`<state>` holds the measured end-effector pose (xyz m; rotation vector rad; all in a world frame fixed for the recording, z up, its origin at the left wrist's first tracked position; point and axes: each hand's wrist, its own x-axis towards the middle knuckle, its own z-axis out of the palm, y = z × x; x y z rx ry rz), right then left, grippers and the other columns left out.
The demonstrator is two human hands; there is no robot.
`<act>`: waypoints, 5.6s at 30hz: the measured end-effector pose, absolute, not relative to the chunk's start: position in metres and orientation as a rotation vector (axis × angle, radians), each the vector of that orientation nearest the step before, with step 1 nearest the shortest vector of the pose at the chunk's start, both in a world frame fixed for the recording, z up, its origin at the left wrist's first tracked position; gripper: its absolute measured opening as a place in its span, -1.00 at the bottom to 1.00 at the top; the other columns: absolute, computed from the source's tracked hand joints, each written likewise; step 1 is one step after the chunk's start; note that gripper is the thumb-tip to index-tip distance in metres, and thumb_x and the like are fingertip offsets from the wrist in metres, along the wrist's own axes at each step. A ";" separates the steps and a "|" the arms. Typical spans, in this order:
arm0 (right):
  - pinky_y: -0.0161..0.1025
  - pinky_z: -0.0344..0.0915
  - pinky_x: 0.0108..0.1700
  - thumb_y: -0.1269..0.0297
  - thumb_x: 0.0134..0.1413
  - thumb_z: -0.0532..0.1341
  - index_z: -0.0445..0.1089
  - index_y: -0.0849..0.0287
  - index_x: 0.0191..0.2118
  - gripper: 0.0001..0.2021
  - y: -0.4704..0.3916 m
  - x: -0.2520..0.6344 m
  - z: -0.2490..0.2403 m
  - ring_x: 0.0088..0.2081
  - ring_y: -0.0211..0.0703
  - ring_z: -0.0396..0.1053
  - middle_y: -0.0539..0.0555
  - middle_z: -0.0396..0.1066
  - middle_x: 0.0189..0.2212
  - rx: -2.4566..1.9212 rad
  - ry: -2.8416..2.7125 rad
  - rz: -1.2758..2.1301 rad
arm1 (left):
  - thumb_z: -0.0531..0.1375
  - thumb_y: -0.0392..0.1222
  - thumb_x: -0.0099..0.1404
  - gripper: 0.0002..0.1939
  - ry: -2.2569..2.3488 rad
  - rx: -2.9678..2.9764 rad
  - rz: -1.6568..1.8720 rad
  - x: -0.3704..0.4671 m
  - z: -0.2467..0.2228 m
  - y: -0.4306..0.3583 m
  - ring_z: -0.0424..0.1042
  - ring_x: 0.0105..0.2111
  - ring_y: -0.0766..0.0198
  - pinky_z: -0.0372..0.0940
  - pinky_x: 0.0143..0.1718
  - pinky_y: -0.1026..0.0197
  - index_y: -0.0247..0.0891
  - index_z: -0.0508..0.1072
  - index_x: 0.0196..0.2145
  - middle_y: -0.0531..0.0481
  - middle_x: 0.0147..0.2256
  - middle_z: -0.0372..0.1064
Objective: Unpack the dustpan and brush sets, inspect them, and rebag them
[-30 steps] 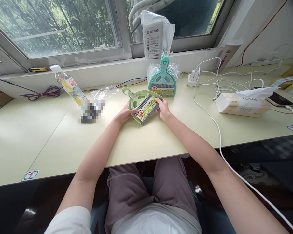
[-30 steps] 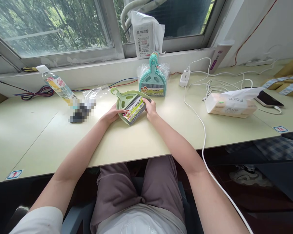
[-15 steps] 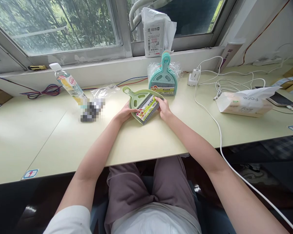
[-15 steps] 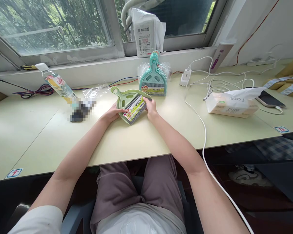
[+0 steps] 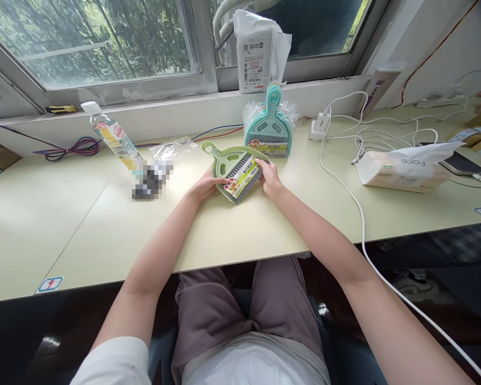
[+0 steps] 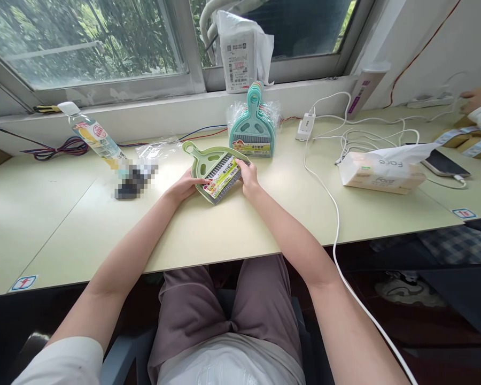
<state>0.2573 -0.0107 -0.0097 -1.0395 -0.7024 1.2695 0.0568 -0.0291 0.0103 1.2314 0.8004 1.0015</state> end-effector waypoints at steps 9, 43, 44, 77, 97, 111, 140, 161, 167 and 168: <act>-0.36 0.32 -0.38 0.23 -0.03 0.25 0.33 0.09 -0.24 -0.81 -0.013 0.257 -0.008 -0.36 -0.28 0.41 -0.09 0.47 -0.40 -1.020 -0.724 1.290 | 0.39 -0.41 -0.18 -0.17 0.821 1.224 1.011 0.057 0.011 -0.029 0.43 0.03 -0.03 0.34 0.10 -0.05 -0.21 0.29 0.09 -0.13 -0.08 0.45; -0.42 0.35 -0.43 0.44 -0.09 0.32 0.38 0.19 -0.39 -0.89 -0.019 0.258 0.004 -0.44 -0.35 0.41 -0.09 0.47 -0.50 -0.989 -0.566 1.236 | 0.43 -0.36 -0.15 -0.10 0.780 1.363 0.806 0.042 0.009 -0.026 0.39 0.08 -0.04 0.32 0.12 -0.06 -0.18 0.23 0.17 -0.19 0.08 0.36; -0.42 0.35 -0.43 0.44 -0.08 0.32 0.38 0.19 -0.40 -0.89 -0.020 0.258 0.005 -0.44 -0.35 0.40 -0.09 0.47 -0.50 -0.990 -0.571 1.238 | 0.43 -0.37 -0.15 -0.09 0.778 1.370 0.803 0.041 0.009 -0.026 0.39 0.09 -0.05 0.32 0.13 -0.06 -0.18 0.23 0.17 -0.19 0.09 0.35; -0.44 0.29 -0.50 0.37 -0.05 0.29 0.36 0.15 -0.37 -0.91 -0.016 0.258 -0.003 -0.46 -0.35 0.40 -0.12 0.46 -0.51 -1.031 -0.570 1.245 | 0.42 -0.38 -0.13 -0.08 0.802 1.370 0.783 0.041 0.010 -0.026 0.38 0.10 -0.04 0.29 0.16 -0.08 -0.18 0.22 0.20 -0.22 0.11 0.33; -0.41 0.30 -0.46 0.35 0.00 0.27 0.33 0.14 -0.38 -0.92 -0.021 0.257 0.003 -0.44 -0.33 0.39 -0.12 0.45 -0.50 -1.062 -0.571 1.257 | 0.41 -0.40 -0.13 -0.12 0.802 1.337 0.787 0.042 0.012 -0.028 0.40 0.08 -0.01 0.26 0.17 -0.11 -0.17 0.24 0.16 -0.18 0.09 0.33; -0.41 0.32 -0.43 0.34 0.01 0.27 0.33 0.15 -0.37 -0.92 -0.020 0.258 0.001 -0.44 -0.34 0.38 -0.12 0.44 -0.49 -1.050 -0.576 1.275 | 0.41 -0.40 -0.13 -0.13 0.777 1.351 0.786 0.040 0.009 -0.025 0.39 0.08 -0.02 0.30 0.15 -0.08 -0.15 0.26 0.15 -0.16 0.09 0.34; -0.31 0.50 -0.35 0.54 -0.03 0.31 0.37 0.17 -0.30 -0.82 -0.027 0.245 0.001 -0.39 -0.26 0.50 -0.02 0.55 -0.40 -1.032 -0.802 1.512 | 0.41 -0.38 -0.10 -0.13 0.774 1.329 0.892 0.038 0.006 -0.022 0.42 0.06 0.01 0.33 0.13 -0.03 -0.14 0.23 0.17 -0.16 0.07 0.38; -0.28 0.52 -0.28 0.48 0.07 0.24 0.33 0.19 -0.25 -0.87 -0.031 0.248 0.009 -0.35 -0.23 0.51 0.02 0.54 -0.35 -0.969 -0.866 1.519 | 0.41 -0.36 -0.09 -0.22 0.812 1.294 1.004 0.048 0.010 -0.025 0.46 -0.02 0.05 0.39 0.03 0.01 -0.23 0.26 0.09 -0.13 -0.03 0.42; -0.23 0.52 -0.19 0.49 0.07 0.23 0.35 0.21 -0.23 -0.87 -0.034 0.248 0.013 -0.34 -0.22 0.51 0.03 0.55 -0.36 -0.879 -0.924 1.546 | 0.42 -0.33 -0.10 -0.25 0.812 1.288 1.051 0.048 0.011 -0.026 0.45 -0.01 0.04 0.38 0.04 0.00 -0.23 0.29 0.06 -0.12 -0.04 0.43; -0.24 0.52 -0.19 0.50 0.07 0.23 0.35 0.21 -0.23 -0.87 -0.034 0.248 0.013 -0.34 -0.22 0.51 0.03 0.55 -0.36 -0.886 -0.917 1.537 | 0.42 -0.33 -0.10 -0.25 0.808 1.290 1.051 0.048 0.011 -0.025 0.45 -0.01 0.04 0.38 0.04 -0.01 -0.23 0.29 0.06 -0.12 -0.04 0.43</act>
